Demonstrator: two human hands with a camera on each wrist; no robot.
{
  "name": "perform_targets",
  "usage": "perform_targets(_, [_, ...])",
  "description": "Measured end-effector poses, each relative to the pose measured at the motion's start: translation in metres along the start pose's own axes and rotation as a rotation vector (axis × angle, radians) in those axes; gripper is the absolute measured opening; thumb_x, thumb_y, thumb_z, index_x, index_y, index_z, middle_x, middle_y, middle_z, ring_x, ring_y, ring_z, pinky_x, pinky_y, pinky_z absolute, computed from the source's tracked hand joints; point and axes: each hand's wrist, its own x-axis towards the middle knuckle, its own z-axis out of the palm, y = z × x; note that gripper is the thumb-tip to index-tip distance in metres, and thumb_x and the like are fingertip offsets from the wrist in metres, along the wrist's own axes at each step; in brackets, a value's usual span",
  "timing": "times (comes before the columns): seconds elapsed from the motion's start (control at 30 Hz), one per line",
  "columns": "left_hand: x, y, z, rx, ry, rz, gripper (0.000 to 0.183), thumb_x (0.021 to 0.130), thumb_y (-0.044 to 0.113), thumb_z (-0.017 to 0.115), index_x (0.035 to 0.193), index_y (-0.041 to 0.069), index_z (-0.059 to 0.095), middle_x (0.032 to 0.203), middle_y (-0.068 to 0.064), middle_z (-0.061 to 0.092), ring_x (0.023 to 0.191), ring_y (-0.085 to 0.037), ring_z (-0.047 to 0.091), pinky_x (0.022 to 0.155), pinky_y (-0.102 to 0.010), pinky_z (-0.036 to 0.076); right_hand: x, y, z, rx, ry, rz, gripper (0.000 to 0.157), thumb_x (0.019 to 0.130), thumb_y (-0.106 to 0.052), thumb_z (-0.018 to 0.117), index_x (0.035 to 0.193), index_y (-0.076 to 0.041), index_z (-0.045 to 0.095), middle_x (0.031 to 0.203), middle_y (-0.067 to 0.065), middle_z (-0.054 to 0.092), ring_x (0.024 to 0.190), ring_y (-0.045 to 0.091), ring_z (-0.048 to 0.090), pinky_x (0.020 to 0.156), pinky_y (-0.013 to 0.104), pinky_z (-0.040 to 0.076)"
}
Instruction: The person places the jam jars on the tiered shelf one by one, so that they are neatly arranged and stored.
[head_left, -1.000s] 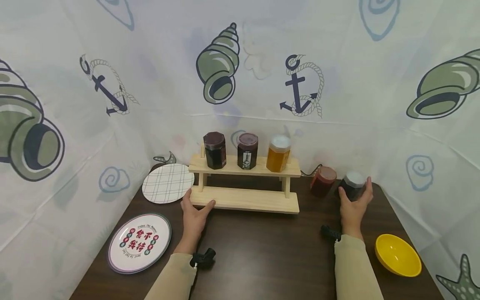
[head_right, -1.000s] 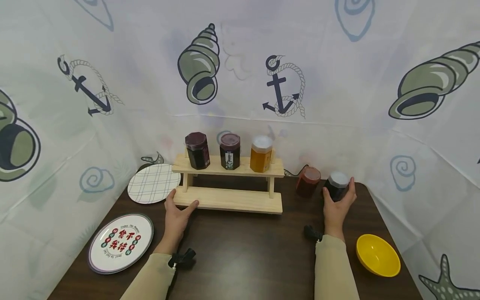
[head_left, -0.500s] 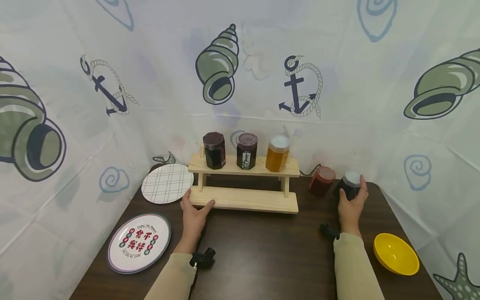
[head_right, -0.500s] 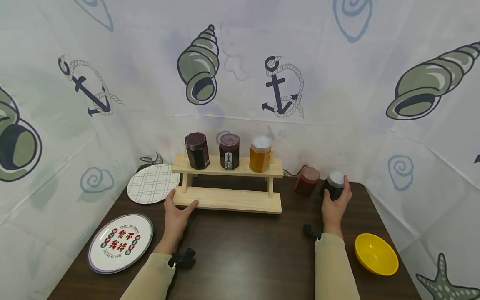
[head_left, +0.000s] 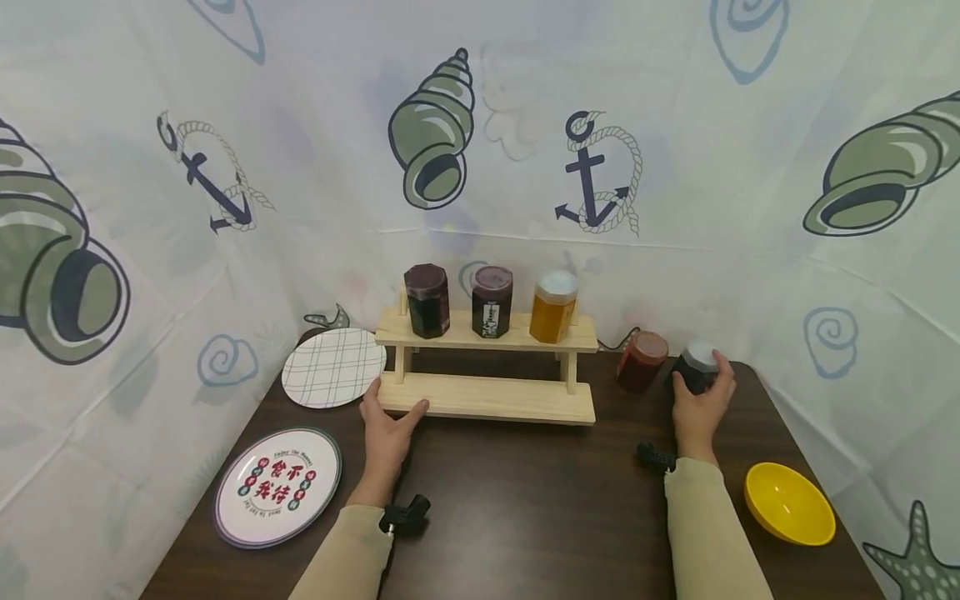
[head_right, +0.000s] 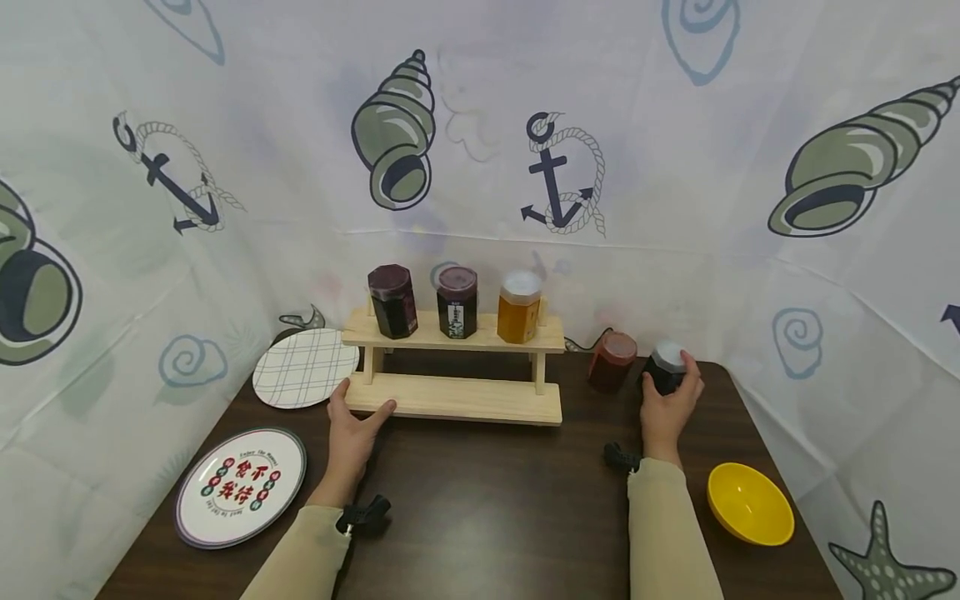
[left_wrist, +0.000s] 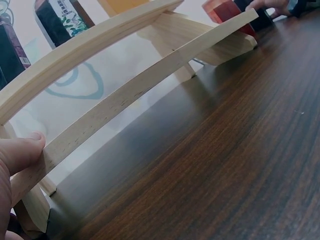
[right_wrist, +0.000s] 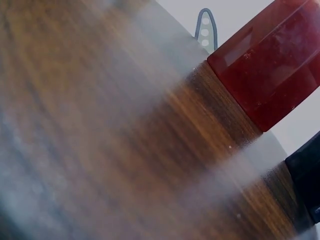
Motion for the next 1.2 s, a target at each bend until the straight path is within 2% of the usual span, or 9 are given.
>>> perform_targets(0.27, [-0.001,0.0,0.0,-0.012,-0.005,-0.002,0.11,0.089,0.025,0.093,0.172,0.013,0.022,0.162,-0.025,0.029,0.152,-0.04,0.037,0.129,-0.054,0.028,-0.004,-0.003,0.0,0.041,0.042,0.003,0.082,0.09,0.006,0.084,0.158,-0.028,0.053,0.154,0.012,0.044,0.142,0.026,0.045,0.125,0.052,0.038])
perform_targets(0.37, [0.001,-0.001,0.0,-0.013,-0.004,-0.001,0.11,0.089,0.025,0.093,0.172,0.013,0.022,0.162,-0.025,0.028,0.152,-0.039,0.037,0.129,-0.054,0.027,-0.009,-0.011,0.0,0.041,0.056,0.002,0.08,0.09,0.004,0.084,0.157,-0.029,0.054,0.153,0.009,0.045,0.14,0.024,0.045,0.125,0.049,0.037])
perform_targets(0.6, [0.0,-0.001,0.001,-0.018,-0.008,0.0,0.11,0.089,0.025,0.094,0.172,0.013,0.023,0.16,-0.025,0.03,0.151,-0.04,0.038,0.129,-0.054,0.028,-0.027,-0.039,-0.006,0.059,0.084,-0.059,0.075,0.09,0.002,0.085,0.156,-0.016,0.056,0.15,0.004,0.05,0.132,0.016,0.048,0.116,0.037,0.042])
perform_targets(0.8, [0.002,0.001,-0.001,-0.016,0.005,0.008,0.109,0.089,0.023,0.093,0.172,0.011,0.023,0.16,-0.025,0.03,0.151,-0.04,0.037,0.129,-0.054,0.027,-0.038,-0.047,-0.009,0.072,0.081,-0.103,0.075,0.09,-0.001,0.086,0.156,-0.02,0.056,0.149,-0.001,0.051,0.129,0.009,0.049,0.11,0.031,0.042])
perform_targets(0.97, [0.003,0.002,-0.003,-0.024,0.006,0.009,0.11,0.089,0.024,0.093,0.172,0.011,0.022,0.16,-0.026,0.029,0.152,-0.04,0.036,0.129,-0.055,0.026,-0.041,-0.055,-0.011,0.106,0.09,-0.103,0.073,0.092,-0.004,0.085,0.156,-0.023,0.056,0.149,-0.004,0.05,0.13,0.011,0.048,0.108,0.029,0.04])
perform_targets(1.07, [0.003,0.0,-0.001,-0.021,0.0,0.004,0.11,0.089,0.025,0.093,0.172,0.012,0.022,0.161,-0.025,0.029,0.152,-0.04,0.035,0.13,-0.054,0.026,-0.04,-0.059,-0.014,0.129,0.107,-0.115,0.071,0.091,-0.004,0.085,0.154,-0.022,0.057,0.148,-0.007,0.05,0.132,0.013,0.048,0.109,0.028,0.042])
perform_targets(1.2, [0.002,-0.002,0.001,-0.006,-0.002,-0.002,0.11,0.089,0.026,0.093,0.172,0.012,0.023,0.162,-0.025,0.028,0.152,-0.041,0.036,0.13,-0.055,0.027,-0.04,-0.067,-0.017,0.107,0.126,-0.166,0.069,0.09,-0.004,0.085,0.153,-0.016,0.058,0.144,-0.01,0.051,0.133,0.013,0.049,0.113,0.027,0.045])
